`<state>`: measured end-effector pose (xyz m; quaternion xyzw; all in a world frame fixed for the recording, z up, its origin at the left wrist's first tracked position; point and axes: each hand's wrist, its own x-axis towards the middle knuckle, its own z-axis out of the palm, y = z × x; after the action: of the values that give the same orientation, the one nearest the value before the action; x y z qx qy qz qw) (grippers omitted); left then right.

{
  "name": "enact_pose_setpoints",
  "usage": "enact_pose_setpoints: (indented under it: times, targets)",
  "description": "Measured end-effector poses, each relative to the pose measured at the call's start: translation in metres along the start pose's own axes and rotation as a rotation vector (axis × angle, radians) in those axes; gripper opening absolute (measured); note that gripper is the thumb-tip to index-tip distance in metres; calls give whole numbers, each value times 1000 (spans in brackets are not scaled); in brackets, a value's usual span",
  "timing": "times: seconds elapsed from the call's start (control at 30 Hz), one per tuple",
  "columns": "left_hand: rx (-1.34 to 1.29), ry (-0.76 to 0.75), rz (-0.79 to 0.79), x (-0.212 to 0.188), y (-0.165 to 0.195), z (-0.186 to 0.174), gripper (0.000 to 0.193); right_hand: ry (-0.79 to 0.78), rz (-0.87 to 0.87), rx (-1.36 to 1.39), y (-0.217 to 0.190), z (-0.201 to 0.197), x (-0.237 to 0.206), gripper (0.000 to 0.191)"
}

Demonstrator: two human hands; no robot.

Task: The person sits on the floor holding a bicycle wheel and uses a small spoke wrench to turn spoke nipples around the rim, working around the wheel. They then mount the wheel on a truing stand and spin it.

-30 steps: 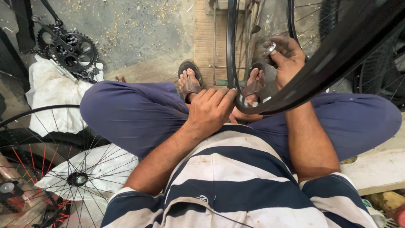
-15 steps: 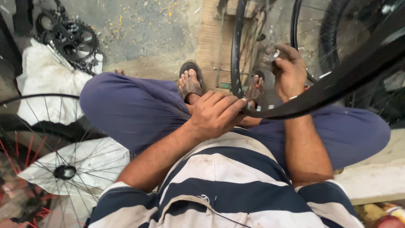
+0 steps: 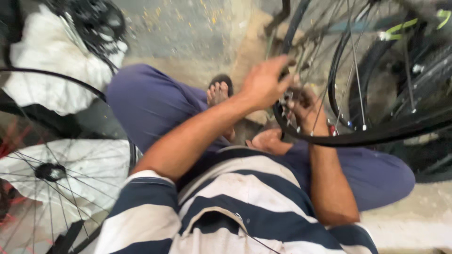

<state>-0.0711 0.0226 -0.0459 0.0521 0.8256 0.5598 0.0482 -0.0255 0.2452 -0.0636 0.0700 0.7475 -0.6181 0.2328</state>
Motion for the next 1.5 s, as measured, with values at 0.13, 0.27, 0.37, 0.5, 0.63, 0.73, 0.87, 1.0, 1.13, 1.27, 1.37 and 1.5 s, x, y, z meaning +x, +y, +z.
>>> enact_pose_setpoints:
  times: [0.13,0.27,0.37,0.5,0.63,0.73,0.87,1.0,1.13,1.27,1.37,1.5]
  targets:
    - [27,-35,84,13,-18,28,37,45,-57,-124,-8,12,13,53]
    - [-16,-17,179,12,-19,22,34,209,-22,-337,-22,24,20,50]
    - [-65,-31,114,16,-12,12,34,79,3,-142,-30,22,19,45]
    - [-106,-59,152,15,1,0,31,8,32,-72,-39,19,20,42]
    - [-32,-424,175,19,3,-21,36,87,33,-69,-39,16,17,44]
    - [-222,-605,216,19,0,-28,40,127,-38,-134,-28,10,0,40]
    - [109,-453,195,16,3,-9,44,300,-131,-611,-5,22,-25,33]
    - [364,-255,128,9,14,11,44,385,-139,-765,0,46,-35,23]
    - [305,-375,165,13,11,-3,58,340,-320,-817,-34,42,-56,31]
    - [-927,-1038,-9,17,-3,-22,38,336,-488,-757,-70,27,-84,30]
    - [-1196,-1102,-84,16,-5,-20,35,381,-408,-661,-77,21,-90,24]
    - [-265,-711,60,11,7,-8,46,400,-525,-729,-53,31,-75,27]
